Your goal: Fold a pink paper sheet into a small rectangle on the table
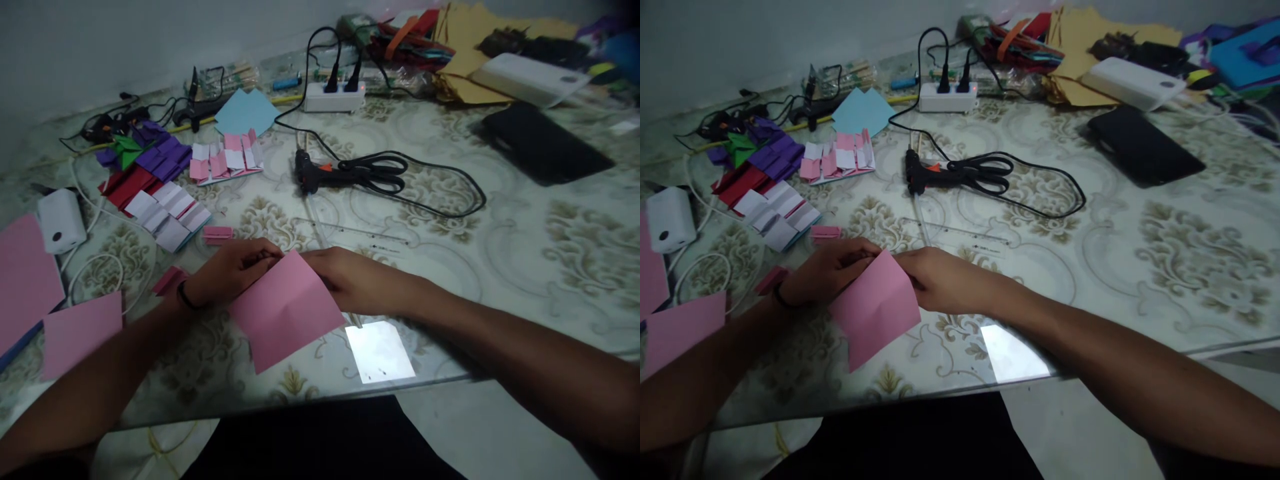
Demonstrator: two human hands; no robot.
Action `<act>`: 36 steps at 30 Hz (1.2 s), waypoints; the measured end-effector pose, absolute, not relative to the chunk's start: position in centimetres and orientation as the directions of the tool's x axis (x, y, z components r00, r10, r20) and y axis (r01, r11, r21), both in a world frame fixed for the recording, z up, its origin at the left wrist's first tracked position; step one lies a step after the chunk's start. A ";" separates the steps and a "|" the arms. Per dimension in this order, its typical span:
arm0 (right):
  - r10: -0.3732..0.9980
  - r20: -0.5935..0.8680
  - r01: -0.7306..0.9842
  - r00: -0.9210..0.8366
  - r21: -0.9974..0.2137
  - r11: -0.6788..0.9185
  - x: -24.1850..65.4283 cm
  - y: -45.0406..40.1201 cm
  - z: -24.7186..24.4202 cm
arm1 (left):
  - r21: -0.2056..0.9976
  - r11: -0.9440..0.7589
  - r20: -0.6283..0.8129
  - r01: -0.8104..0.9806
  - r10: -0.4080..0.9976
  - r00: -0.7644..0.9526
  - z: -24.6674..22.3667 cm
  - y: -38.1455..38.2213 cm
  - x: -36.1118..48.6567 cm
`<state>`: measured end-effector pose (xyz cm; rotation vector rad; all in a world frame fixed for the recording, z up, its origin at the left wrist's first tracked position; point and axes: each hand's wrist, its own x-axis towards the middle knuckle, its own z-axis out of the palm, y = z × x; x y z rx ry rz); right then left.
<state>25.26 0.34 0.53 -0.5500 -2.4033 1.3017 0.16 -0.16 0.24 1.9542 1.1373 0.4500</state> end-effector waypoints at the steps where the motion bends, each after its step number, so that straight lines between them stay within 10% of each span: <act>1: 0.491 0.120 0.169 -0.863 -0.847 0.505 25.3 0.3 0.5 | 0.789 -0.268 -0.085 0.553 0.844 0.530 0.2 -0.2 0.2; 36: 0.499 0.109 0.188 -0.860 -0.840 0.508 25.4 0.3 0.5 | 0.761 -0.298 -0.079 0.576 0.840 0.537 0.3 0.0 0.2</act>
